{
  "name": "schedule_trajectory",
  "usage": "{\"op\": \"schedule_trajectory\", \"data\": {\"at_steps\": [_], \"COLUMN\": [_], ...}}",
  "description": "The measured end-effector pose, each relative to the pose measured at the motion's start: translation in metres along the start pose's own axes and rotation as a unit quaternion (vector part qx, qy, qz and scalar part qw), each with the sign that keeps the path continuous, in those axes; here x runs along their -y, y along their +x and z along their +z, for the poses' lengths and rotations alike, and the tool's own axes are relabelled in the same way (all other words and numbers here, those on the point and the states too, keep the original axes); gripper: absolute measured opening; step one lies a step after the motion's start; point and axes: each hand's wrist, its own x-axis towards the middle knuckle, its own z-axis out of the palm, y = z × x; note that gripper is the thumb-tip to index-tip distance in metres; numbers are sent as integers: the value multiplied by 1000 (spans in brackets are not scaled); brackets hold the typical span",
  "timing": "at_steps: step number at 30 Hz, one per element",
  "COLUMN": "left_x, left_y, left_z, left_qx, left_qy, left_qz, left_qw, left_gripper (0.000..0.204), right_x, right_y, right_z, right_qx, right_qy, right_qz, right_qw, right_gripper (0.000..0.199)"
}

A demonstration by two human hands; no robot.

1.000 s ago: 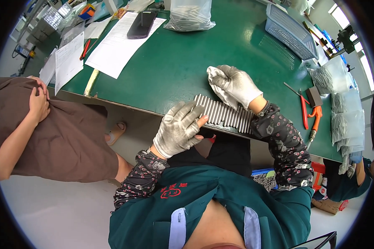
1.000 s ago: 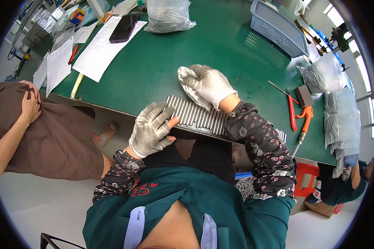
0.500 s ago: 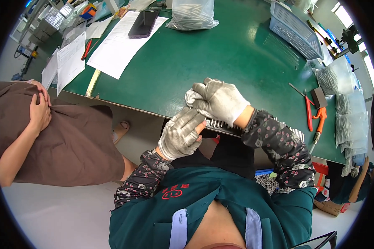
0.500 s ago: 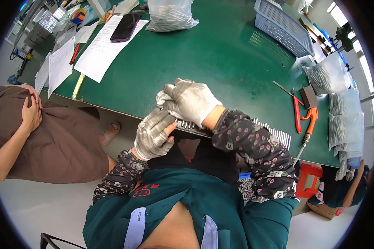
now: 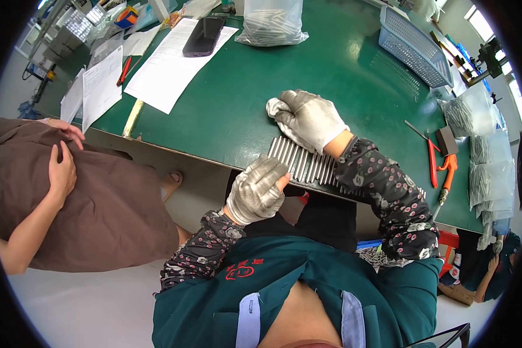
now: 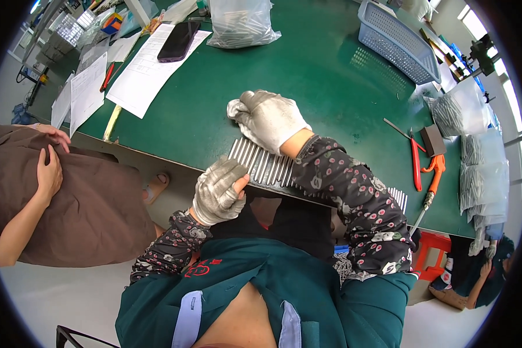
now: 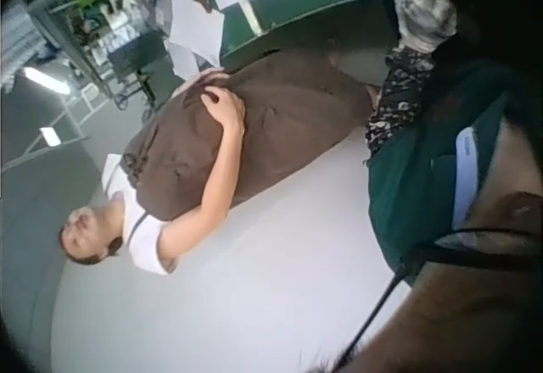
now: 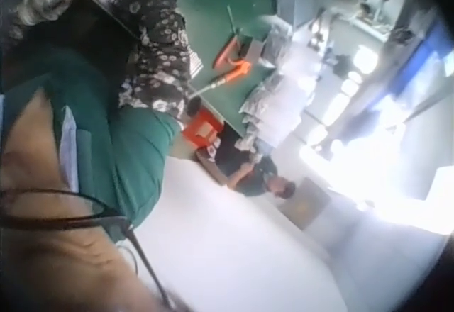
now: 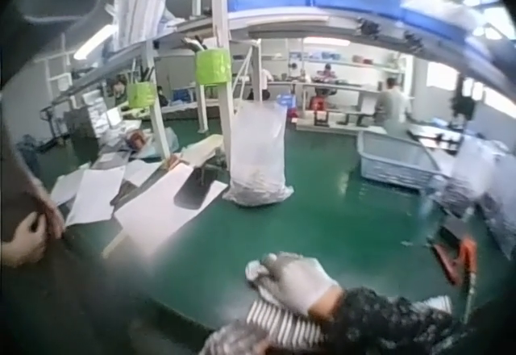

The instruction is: The worker is arranging small metal pins into neat rows and blocks on a workbench, then cleaning them with an air gun and a sanding block.

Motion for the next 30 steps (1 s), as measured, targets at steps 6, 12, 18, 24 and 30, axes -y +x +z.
{"op": "schedule_trajectory", "data": {"at_steps": [6,12,18,24,30], "left_x": [0,0,3,7,1], "left_y": [-1,-5,-6,6,3], "left_z": [0,-2,-1,-7,-5], "left_qx": [-8,20,28,58,63], "left_qy": [2,-4,8,20,-7], "left_qz": [4,-2,26,52,6], "left_qw": [1000,1000,999,997,998], "left_gripper": [31,32,34,37,39], "right_x": [1,-16,-14,-7,-1], "right_y": [-2,-7,-14,-18,-18], "right_z": [5,-6,-3,-25,-16], "right_qx": [3,7,21,36,111], "right_qy": [-37,-61,-27,2,-18], "right_qz": [-124,-135,-154,-47,-123], "right_qw": [992,989,988,998,986], "right_gripper": [23,20,23,24,23]}}
